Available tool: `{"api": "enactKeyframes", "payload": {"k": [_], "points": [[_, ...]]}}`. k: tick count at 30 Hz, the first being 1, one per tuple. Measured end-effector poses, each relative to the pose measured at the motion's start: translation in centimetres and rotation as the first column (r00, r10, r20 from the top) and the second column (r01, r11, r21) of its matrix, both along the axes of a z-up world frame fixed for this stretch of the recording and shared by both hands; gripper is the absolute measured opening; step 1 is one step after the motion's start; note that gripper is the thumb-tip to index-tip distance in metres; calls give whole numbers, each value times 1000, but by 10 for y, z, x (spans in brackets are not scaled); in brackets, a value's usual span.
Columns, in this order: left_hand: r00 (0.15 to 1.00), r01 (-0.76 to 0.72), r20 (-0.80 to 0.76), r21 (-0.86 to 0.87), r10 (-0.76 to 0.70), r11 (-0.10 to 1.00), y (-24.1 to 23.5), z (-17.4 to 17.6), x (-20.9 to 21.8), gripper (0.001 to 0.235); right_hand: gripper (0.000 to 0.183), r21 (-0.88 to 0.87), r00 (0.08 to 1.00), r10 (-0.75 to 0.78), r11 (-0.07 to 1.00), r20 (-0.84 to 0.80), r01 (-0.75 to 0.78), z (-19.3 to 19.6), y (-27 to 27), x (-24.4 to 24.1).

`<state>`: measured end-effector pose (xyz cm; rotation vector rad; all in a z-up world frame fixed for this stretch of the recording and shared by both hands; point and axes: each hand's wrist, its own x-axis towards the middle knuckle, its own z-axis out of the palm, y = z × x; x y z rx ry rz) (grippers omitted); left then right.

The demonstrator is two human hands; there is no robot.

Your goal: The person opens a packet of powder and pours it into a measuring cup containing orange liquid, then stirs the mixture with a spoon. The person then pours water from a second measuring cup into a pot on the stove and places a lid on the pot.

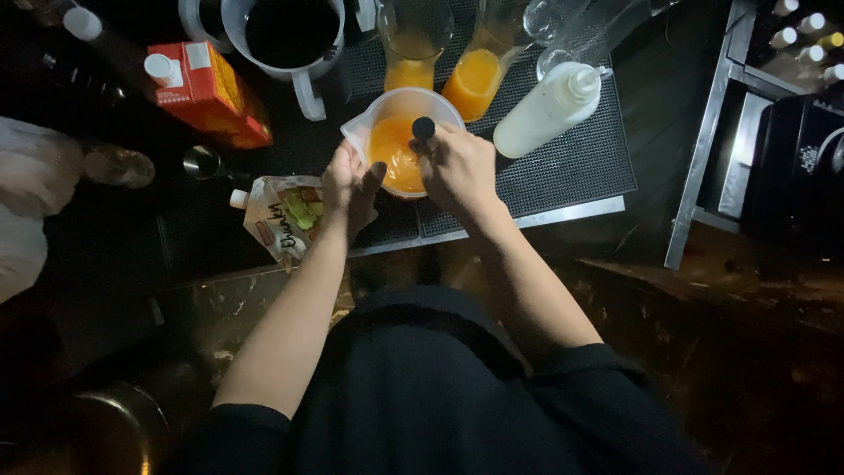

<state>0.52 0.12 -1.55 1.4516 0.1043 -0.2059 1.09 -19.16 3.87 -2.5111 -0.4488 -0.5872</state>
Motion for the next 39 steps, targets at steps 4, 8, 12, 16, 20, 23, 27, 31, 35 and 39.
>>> {"api": "enactKeyframes", "payload": {"k": [4,8,12,16,20,23,27,31,35,39], "points": [[999,10,48,-79,-6,997,0,-26,1,116,16,90,1000,6,996,5,-7,-3,4,1],[982,-58,169,-158,85,986,14,-158,27,104,13,-19,998,-46,999,44,47,19,0,-4],[997,-1,81,-166,15,986,-3,-1,-4,97,10,159,999,50,986,3,-50,12,5,-3],[999,9,39,-35,-7,999,-4,-6,2,110,10,29,998,11,999,54,-13,21,1,-4],[999,8,45,-104,-3,995,-5,12,-6,107,19,-7,998,20,1000,52,-19,5,5,-10],[1000,11,20,-114,-9,993,0,-13,3,106,15,176,995,84,980,55,-93,29,15,-17],[997,-2,73,-108,10,994,0,-10,2,113,21,-111,998,-26,993,66,34,6,8,-14],[1000,20,-20,-87,-22,996,2,15,-6,122,12,173,990,128,975,59,-137,18,9,-17],[996,-12,83,-158,25,987,-4,-17,1,114,10,-13,987,126,992,104,-125,16,-2,-11],[999,-14,37,-110,18,994,-4,11,-6,107,20,308,960,281,911,18,-273,4,5,-12]]}}
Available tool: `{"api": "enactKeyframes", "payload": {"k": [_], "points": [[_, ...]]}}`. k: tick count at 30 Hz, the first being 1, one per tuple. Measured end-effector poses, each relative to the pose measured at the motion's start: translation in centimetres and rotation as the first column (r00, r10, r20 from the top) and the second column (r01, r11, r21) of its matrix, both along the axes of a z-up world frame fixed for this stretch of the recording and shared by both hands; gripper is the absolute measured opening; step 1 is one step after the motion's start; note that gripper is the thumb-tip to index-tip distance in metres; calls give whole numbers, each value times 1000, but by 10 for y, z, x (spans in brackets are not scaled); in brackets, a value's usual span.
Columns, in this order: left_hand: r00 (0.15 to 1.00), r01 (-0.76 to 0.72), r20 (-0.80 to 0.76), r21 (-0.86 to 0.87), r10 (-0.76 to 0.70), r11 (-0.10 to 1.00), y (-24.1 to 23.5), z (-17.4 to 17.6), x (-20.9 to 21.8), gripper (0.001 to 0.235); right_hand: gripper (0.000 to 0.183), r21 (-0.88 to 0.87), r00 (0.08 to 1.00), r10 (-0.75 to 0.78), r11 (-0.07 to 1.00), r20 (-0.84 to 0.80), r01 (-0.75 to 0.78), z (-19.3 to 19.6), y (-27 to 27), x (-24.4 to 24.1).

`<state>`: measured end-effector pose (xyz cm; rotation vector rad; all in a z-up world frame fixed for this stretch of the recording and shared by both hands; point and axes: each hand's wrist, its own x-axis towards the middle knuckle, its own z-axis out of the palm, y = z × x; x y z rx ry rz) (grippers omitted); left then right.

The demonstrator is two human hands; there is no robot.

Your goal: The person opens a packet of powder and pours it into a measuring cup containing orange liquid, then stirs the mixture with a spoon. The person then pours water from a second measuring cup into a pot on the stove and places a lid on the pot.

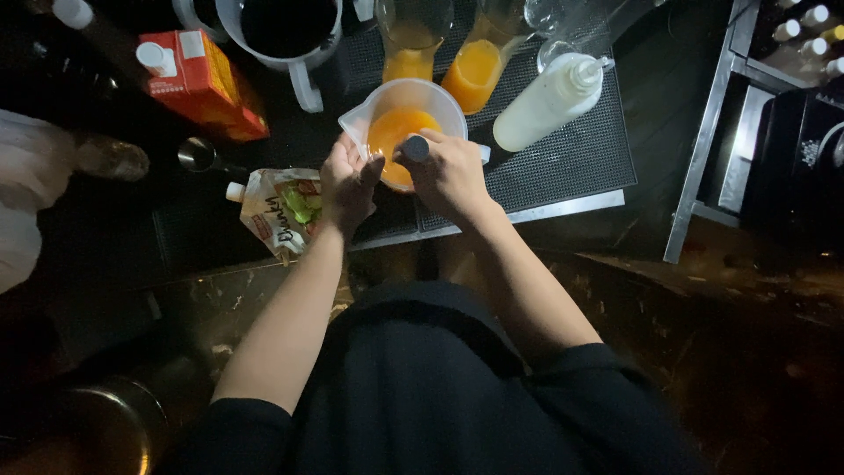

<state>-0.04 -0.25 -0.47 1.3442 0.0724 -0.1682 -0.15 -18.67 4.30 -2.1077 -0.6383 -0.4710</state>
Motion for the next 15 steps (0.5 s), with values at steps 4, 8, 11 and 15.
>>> {"api": "enactKeyframes", "payload": {"k": [4,8,11,15], "points": [[999,-7,32,-4,7,1000,-1,-36,7,123,9,-252,984,-127,955,123,155,17,-2,-3],[999,17,-45,-43,-19,999,1,3,1,128,14,-176,991,-97,978,90,112,-4,0,2],[1000,-3,10,19,3,1000,6,-27,7,122,9,-377,964,-200,891,174,253,22,-2,0],[1000,-11,24,-83,13,997,8,-52,9,118,18,-196,993,-120,974,-16,115,23,1,1]]}}
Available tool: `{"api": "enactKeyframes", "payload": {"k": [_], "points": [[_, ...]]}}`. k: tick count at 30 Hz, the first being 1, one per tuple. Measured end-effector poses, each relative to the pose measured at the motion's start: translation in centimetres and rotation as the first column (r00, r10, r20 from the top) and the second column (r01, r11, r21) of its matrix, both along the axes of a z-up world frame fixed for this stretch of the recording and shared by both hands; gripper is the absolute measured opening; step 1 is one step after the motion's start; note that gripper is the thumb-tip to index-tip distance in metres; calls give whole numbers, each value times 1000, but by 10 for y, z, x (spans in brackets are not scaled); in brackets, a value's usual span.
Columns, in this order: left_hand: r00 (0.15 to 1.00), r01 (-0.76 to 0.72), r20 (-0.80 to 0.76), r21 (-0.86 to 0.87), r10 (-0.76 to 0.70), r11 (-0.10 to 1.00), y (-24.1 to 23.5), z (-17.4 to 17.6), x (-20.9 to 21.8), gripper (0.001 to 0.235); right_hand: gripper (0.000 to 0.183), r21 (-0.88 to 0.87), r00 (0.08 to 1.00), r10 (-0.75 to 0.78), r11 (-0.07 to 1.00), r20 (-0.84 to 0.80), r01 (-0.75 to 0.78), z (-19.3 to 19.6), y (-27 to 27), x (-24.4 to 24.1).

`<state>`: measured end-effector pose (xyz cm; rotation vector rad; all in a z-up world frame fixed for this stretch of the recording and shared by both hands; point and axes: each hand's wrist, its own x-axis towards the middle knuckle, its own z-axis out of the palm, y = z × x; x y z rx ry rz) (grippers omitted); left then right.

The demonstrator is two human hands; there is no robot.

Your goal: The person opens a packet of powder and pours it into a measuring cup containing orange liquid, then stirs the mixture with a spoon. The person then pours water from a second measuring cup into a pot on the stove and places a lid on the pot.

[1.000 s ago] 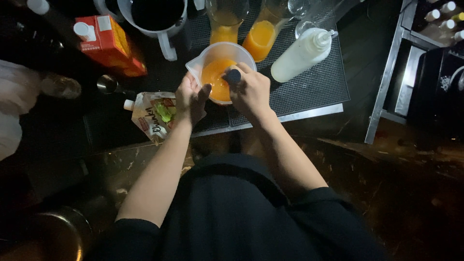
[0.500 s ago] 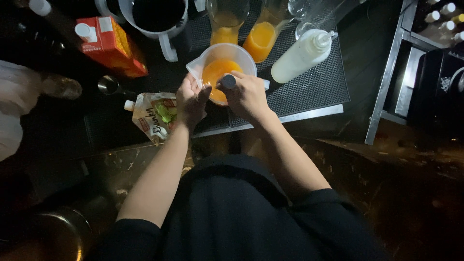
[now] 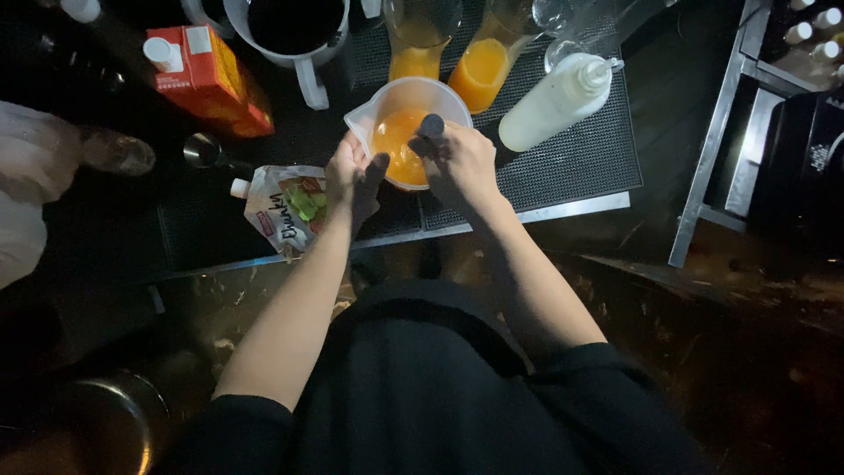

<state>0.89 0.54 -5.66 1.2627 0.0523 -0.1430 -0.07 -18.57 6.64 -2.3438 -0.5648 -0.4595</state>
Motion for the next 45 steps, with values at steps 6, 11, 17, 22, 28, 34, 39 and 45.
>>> {"api": "enactKeyframes", "payload": {"k": [6,11,17,22,28,34,39,45], "points": [[1000,-5,1,101,5,995,2,20,-6,114,12,-115,991,-31,992,129,46,-4,-4,4],[993,19,-113,430,32,903,-11,64,-8,121,16,-252,985,-80,961,153,117,-27,-15,19],[993,-19,-91,501,74,865,-6,41,-13,115,13,-175,991,-103,978,85,116,-20,-11,18],[993,-41,-79,490,92,871,-3,36,-15,116,12,-143,1000,-5,990,24,8,-25,-18,21],[992,10,-111,516,55,856,-4,16,-4,115,19,-6,999,45,999,14,-45,-13,-12,20],[983,95,-181,492,-5,865,5,49,-9,119,5,-179,998,20,984,61,-9,-14,-15,26],[994,60,-111,363,-21,930,4,55,-8,105,14,-39,1000,23,999,9,-22,0,-15,31],[952,-182,299,376,67,908,-3,-5,-6,75,16,6,989,44,999,-139,-43,0,-15,31]]}}
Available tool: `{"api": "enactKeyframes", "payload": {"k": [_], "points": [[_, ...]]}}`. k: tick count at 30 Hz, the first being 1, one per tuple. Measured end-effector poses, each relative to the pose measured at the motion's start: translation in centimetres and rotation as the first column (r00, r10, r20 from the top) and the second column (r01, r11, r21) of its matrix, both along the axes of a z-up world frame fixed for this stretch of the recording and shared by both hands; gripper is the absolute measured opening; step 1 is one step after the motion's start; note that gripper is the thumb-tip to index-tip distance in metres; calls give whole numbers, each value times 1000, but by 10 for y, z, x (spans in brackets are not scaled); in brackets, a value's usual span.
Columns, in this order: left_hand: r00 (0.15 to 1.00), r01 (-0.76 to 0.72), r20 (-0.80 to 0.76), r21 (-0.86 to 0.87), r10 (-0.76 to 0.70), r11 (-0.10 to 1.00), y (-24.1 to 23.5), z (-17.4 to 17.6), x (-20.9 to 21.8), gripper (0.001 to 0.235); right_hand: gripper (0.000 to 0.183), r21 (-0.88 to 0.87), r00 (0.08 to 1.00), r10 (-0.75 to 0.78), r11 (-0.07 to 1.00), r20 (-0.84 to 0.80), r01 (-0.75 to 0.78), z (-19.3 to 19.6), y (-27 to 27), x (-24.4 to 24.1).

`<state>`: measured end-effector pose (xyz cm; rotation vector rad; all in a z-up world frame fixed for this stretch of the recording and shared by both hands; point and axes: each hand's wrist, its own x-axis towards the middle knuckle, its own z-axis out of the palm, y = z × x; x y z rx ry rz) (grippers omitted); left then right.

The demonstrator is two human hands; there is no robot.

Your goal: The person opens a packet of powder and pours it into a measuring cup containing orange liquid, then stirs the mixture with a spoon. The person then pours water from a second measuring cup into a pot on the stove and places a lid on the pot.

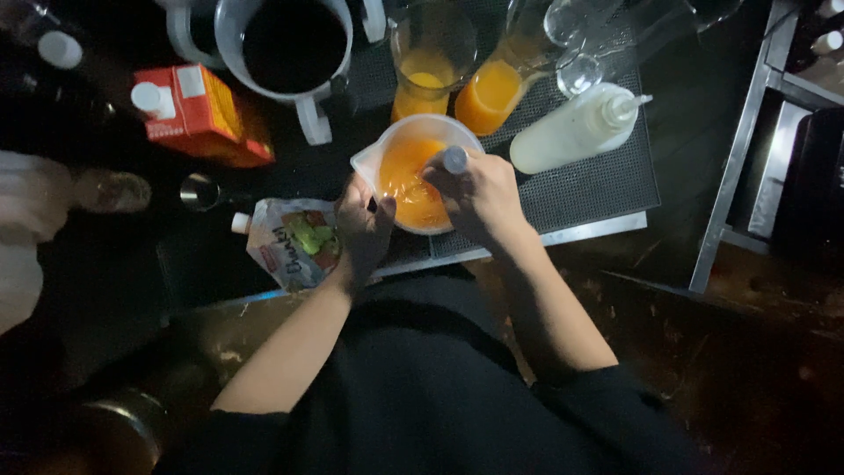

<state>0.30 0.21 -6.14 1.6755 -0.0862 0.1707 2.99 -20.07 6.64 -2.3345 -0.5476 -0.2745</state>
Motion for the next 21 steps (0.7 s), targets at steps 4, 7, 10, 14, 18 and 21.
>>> {"api": "enactKeyframes", "payload": {"k": [4,7,10,14,18,21], "points": [[995,-6,101,25,4,1000,-1,18,4,80,15,-55,999,-11,998,53,14,-4,-7,3],[992,-1,130,-33,6,999,-3,20,9,90,9,8,1000,-9,1000,-4,9,-8,-4,7],[992,-13,126,-62,20,998,-9,16,10,95,6,-5,1000,-16,1000,-4,16,6,-5,10],[993,-35,115,-27,38,999,-14,32,-2,81,11,147,996,29,989,-89,-15,26,-10,4],[985,-145,87,-76,151,987,-31,13,-12,76,5,157,997,67,986,-40,-60,2,-11,16],[978,-178,92,-101,188,979,-29,19,-12,74,16,18,990,135,991,51,-136,19,-12,20]]}}
